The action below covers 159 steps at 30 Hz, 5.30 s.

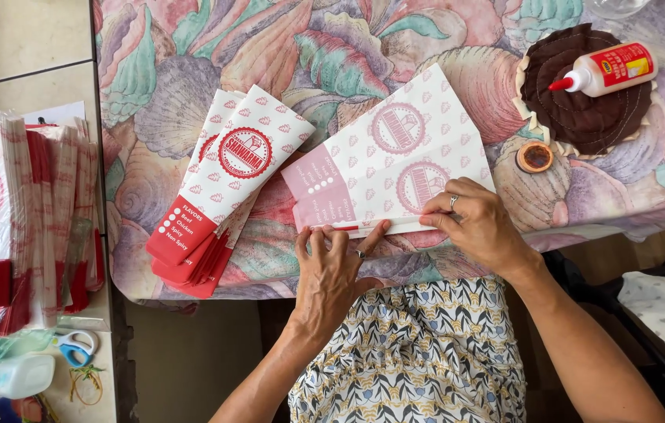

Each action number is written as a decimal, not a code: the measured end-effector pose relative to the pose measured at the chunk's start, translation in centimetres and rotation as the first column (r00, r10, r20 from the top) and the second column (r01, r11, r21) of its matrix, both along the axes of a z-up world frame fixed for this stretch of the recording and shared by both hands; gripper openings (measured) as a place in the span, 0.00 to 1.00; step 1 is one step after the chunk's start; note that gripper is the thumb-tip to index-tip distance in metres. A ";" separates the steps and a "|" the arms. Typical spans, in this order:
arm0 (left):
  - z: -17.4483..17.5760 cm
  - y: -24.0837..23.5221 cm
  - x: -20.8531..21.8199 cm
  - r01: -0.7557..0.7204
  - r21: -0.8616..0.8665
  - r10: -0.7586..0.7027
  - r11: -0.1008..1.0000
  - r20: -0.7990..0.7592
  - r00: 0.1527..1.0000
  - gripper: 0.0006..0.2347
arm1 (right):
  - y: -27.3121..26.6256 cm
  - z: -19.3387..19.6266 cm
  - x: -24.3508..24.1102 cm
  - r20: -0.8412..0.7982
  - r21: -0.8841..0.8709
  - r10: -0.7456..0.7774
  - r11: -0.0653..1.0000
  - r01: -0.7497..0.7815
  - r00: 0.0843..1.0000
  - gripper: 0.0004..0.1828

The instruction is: Folding and assembling paper food packaging containers by hand at a workstation.

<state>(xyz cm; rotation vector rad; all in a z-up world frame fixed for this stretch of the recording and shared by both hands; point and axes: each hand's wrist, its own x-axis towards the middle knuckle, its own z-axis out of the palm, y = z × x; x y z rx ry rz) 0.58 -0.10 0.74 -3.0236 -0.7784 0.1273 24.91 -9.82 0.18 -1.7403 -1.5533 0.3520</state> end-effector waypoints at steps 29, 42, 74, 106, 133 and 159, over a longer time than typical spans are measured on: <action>0.3 -0.5 0.7 -0.011 0.123 0.015 0.992 -0.029 0.999 0.47 | -1.3 -0.3 1.3 0.143 0.065 -0.027 0.998 0.018 0.989 0.04; 0.6 -0.9 1.2 -0.021 0.117 0.024 0.993 -0.024 0.999 0.48 | -0.2 0.4 1.3 0.353 -0.102 -0.008 0.994 0.047 0.936 0.07; -0.8 -1.0 1.0 -0.022 0.140 0.027 0.990 -0.038 0.999 0.49 | -4.1 -1.4 3.3 0.262 0.123 -0.133 0.987 0.103 0.956 0.05; -2.3 -1.3 0.6 -0.046 0.300 0.012 0.953 0.114 0.993 0.45 | -5.2 -0.4 3.9 -0.104 -0.069 -0.356 0.934 0.351 0.929 0.07; -1.1 -1.3 0.2 -0.037 0.211 0.022 0.977 0.075 0.997 0.49 | -2.0 -0.2 -0.6 0.358 0.230 0.097 0.955 -0.188 0.929 0.15; -2.5 -1.3 1.1 -0.080 0.068 0.071 0.994 0.131 0.989 0.44 | -0.7 -1.4 -2.0 0.046 0.337 0.022 0.941 -0.036 0.999 0.09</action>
